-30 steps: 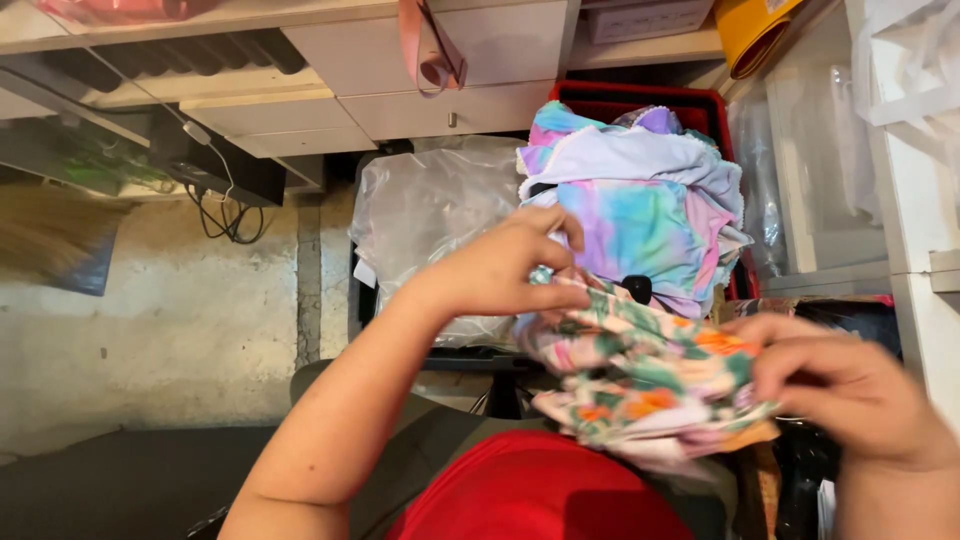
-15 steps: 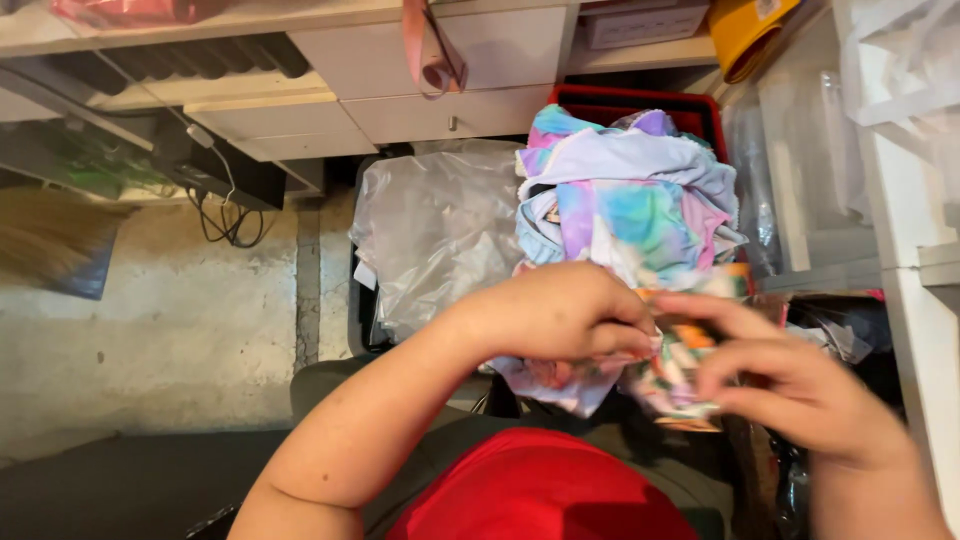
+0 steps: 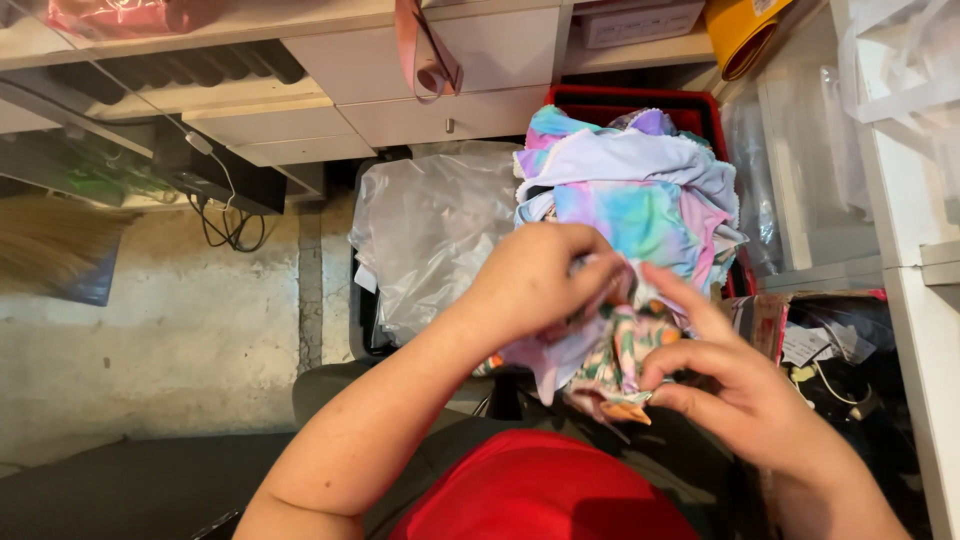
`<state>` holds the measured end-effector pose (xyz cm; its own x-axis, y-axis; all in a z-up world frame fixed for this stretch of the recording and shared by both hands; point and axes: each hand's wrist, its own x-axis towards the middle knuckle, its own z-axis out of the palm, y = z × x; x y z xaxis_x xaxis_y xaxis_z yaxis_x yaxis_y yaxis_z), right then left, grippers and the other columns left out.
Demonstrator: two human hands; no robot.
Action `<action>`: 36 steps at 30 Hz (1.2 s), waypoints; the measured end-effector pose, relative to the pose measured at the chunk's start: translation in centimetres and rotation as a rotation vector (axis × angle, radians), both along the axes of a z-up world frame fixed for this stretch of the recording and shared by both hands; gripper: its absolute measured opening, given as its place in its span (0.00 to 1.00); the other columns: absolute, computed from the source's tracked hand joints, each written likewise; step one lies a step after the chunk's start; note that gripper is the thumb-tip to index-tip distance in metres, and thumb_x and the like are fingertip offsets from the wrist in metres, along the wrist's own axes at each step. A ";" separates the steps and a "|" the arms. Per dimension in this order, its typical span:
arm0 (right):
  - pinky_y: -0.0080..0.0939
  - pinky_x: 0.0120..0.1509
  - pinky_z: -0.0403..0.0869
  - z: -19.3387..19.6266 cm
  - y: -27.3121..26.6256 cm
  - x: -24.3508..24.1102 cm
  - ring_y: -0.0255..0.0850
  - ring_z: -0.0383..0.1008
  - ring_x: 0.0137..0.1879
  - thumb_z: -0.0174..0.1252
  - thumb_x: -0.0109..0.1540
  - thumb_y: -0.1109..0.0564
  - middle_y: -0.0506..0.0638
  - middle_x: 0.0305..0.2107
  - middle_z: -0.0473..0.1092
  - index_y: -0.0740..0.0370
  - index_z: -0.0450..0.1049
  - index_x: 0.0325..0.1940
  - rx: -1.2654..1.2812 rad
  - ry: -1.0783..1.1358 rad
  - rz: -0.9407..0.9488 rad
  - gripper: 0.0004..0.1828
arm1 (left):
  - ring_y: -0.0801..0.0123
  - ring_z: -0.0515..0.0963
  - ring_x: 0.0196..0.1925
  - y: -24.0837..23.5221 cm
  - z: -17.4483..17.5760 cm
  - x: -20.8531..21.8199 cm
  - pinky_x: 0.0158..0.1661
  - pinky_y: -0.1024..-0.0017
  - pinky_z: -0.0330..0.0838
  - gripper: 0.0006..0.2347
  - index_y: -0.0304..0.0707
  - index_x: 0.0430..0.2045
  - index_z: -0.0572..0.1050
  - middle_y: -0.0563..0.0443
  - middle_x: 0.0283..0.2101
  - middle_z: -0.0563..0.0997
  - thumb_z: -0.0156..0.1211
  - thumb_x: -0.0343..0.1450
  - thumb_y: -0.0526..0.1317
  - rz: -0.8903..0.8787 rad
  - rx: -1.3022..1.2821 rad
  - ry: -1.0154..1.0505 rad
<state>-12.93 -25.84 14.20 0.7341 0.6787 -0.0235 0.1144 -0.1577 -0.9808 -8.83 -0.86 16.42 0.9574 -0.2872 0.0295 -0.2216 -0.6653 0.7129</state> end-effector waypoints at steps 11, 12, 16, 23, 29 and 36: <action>0.47 0.70 0.64 0.3 -0.6 0.0 0.50 0.63 0.75 0.59 0.55 0.67 0.60 0.71 0.62 0.63 0.79 0.36 -0.018 -0.033 -0.121 0.08 | 0.75 0.74 0.25 -0.7 -1.5 -2.1 0.29 0.76 0.72 0.07 0.33 0.39 0.81 0.54 0.28 0.81 0.58 0.72 0.33 -0.419 -0.558 0.303; 0.47 0.70 0.64 0.0 -0.7 -0.1 0.50 0.63 0.75 0.59 0.55 0.67 0.60 0.71 0.62 0.63 0.79 0.36 -0.017 -0.033 -0.116 0.08 | 0.75 0.74 0.25 -0.5 -1.5 -2.3 0.29 0.76 0.72 0.07 0.33 0.39 0.81 0.54 0.28 0.81 0.58 0.72 0.33 -0.414 -0.558 0.303; 0.33 0.37 0.77 -1.0 -0.9 -0.5 0.37 0.75 0.39 0.58 0.58 0.69 0.54 0.59 0.69 0.66 0.79 0.38 0.024 0.112 -0.155 0.06 | 0.75 0.74 0.27 0.1 -0.9 -3.2 0.31 0.77 0.72 0.07 0.32 0.37 0.82 0.53 0.31 0.83 0.63 0.69 0.35 -0.349 -0.531 0.301; 0.42 0.61 0.73 -1.5 -0.4 -1.0 0.44 0.76 0.57 0.59 0.58 0.67 0.56 0.55 0.74 0.63 0.76 0.39 0.000 -0.039 -0.168 0.06 | 0.74 0.74 0.24 0.2 -0.6 -4.4 0.29 0.77 0.72 0.09 0.33 0.37 0.83 0.52 0.29 0.84 0.60 0.68 0.37 -0.283 -0.447 0.256; 0.41 0.59 0.73 -1.9 -0.2 -1.4 0.44 0.76 0.56 0.58 0.58 0.66 0.57 0.54 0.74 0.63 0.75 0.41 0.014 -0.059 -0.193 0.08 | 0.73 0.76 0.22 0.1 -0.5 -4.6 0.26 0.77 0.73 0.09 0.34 0.35 0.84 0.51 0.27 0.84 0.60 0.67 0.38 -0.244 -0.418 0.239; 0.33 0.41 0.74 -2.5 -0.4 -1.7 0.37 0.73 0.41 0.55 0.60 0.69 0.56 0.56 0.72 0.63 0.74 0.43 0.052 0.060 -0.199 0.09 | 0.73 0.75 0.23 0.2 -0.3 -4.6 0.28 0.77 0.72 0.09 0.33 0.33 0.83 0.52 0.26 0.83 0.60 0.66 0.37 -0.242 -0.433 0.259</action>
<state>-14.62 -26.29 11.75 0.8523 0.5215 -0.0397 0.0273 -0.1203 -0.9924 -13.39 -0.69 16.07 0.8570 -0.5141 -0.0339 -0.1130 -0.2518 0.9612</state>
